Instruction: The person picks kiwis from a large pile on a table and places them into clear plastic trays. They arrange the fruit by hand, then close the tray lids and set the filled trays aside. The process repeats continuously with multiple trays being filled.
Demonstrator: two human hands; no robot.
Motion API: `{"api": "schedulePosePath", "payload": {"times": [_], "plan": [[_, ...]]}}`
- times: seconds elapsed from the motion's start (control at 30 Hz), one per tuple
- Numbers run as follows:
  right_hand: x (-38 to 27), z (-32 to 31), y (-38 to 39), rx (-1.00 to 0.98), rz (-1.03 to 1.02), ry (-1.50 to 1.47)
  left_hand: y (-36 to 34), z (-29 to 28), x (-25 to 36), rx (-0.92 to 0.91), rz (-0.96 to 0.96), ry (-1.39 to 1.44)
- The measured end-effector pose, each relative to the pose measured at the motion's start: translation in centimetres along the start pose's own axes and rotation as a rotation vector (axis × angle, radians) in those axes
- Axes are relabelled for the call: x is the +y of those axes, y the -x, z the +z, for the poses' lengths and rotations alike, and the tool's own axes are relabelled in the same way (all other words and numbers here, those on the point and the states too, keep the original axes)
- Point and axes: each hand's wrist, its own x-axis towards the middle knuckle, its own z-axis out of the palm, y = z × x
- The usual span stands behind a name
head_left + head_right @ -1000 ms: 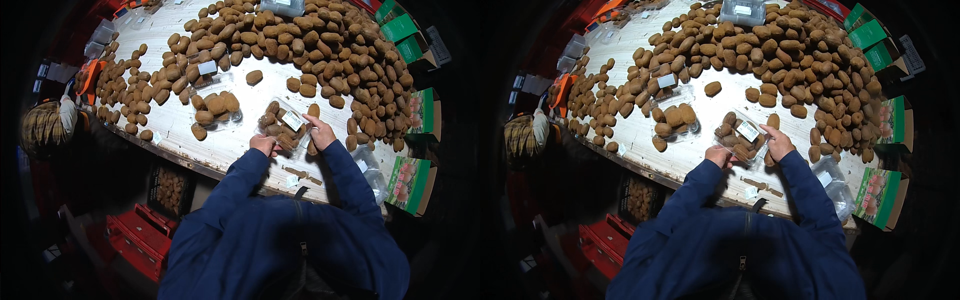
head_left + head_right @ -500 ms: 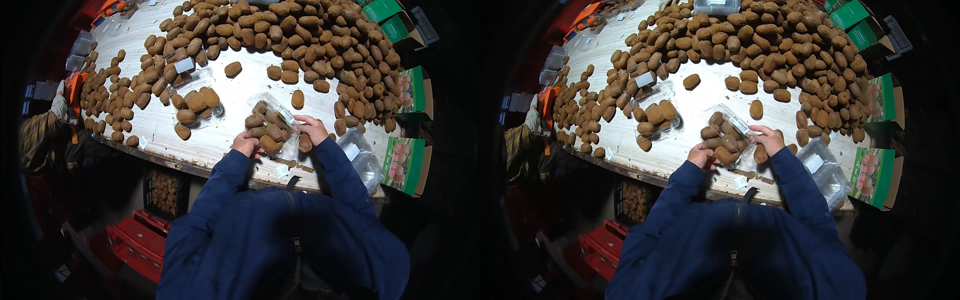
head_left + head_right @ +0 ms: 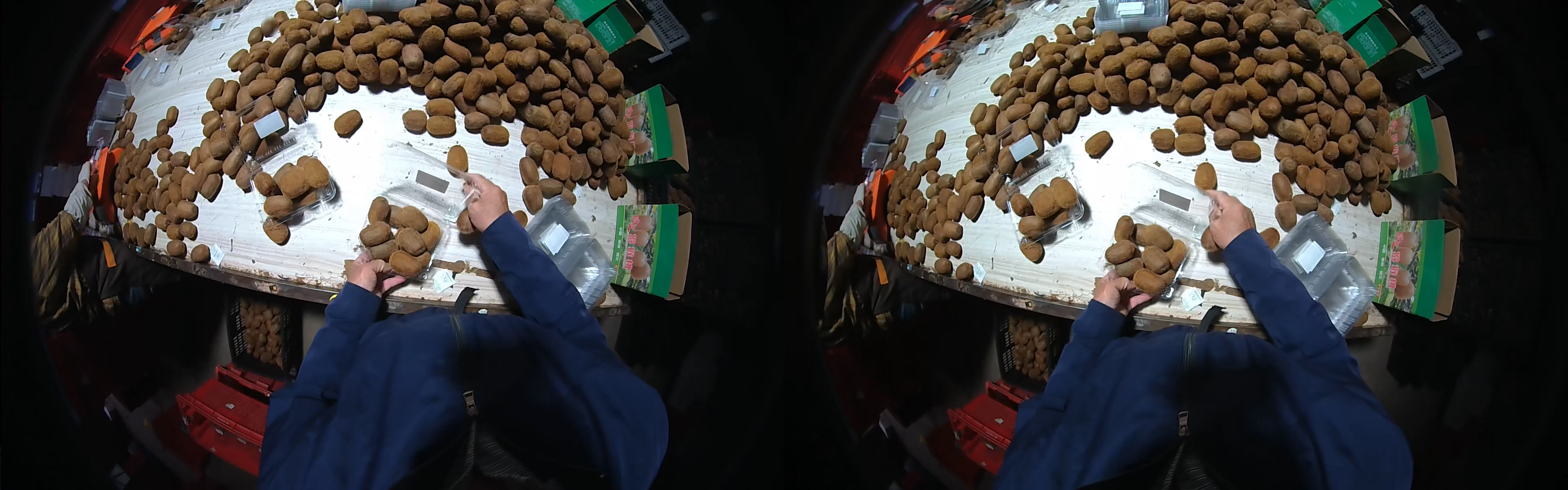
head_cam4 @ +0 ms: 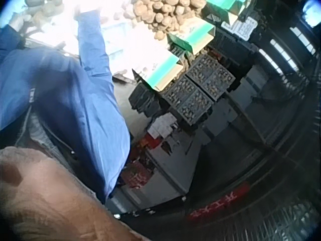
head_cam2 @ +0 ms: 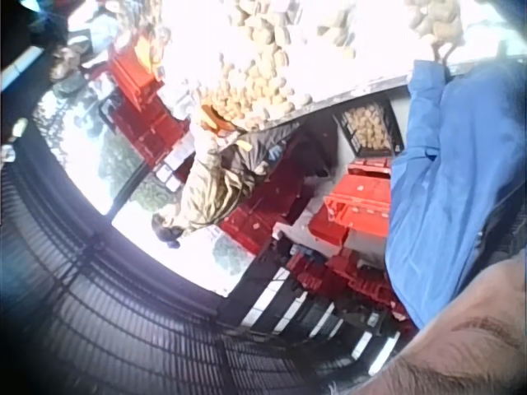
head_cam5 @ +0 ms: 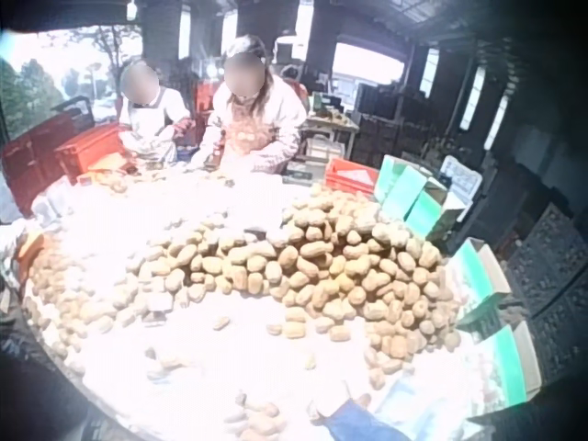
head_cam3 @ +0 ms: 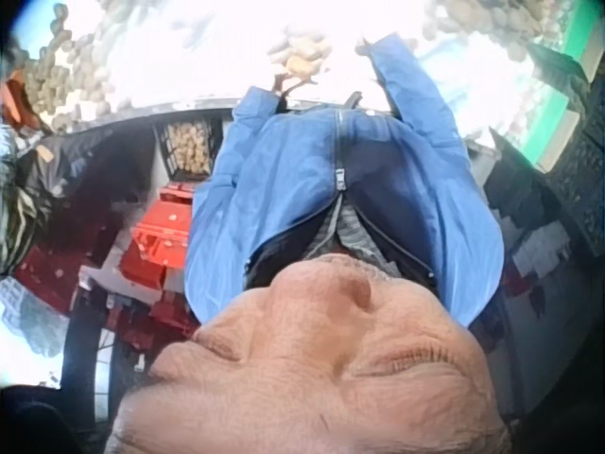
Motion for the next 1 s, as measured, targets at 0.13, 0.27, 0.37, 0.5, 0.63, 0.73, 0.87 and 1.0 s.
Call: {"api": "schedulePosePath", "payload": {"times": [0.13, 0.27, 0.37, 0.5, 0.63, 0.73, 0.87, 1.0], "plan": [[-2.4, 0.1, -3.2, 0.032, -0.105, 0.413, 0.9, -0.1, -0.2, -0.037, 0.034, 0.068], [-3.9, 0.3, -5.8, -0.046, -0.043, 0.565, 1.1, 0.5, -0.4, 0.032, 0.046, 0.124], [-4.9, -0.8, -5.0, 0.189, -0.039, 0.45, 1.1, 0.7, -0.7, 0.041, 0.038, 0.155], [-7.5, -2.4, -0.2, 0.284, -0.446, 0.306, 1.0, 0.7, -1.2, -0.013, 0.076, 0.2], [-11.5, 0.8, 5.7, 0.008, -0.576, 0.203, 1.0, 0.8, -1.2, -0.05, 0.113, 0.188], [-12.6, 2.4, 7.3, -0.207, -0.463, 0.288, 1.0, 0.7, -1.2, -0.083, 0.117, 0.212], [-11.0, 1.6, 7.0, -0.089, -0.482, 0.1, 1.0, 0.0, -1.3, -0.123, 0.118, 0.223], [-8.2, 0.3, 6.6, -0.152, -0.189, -0.213, 1.2, -0.4, -1.1, -0.165, 0.141, 0.187]]}}
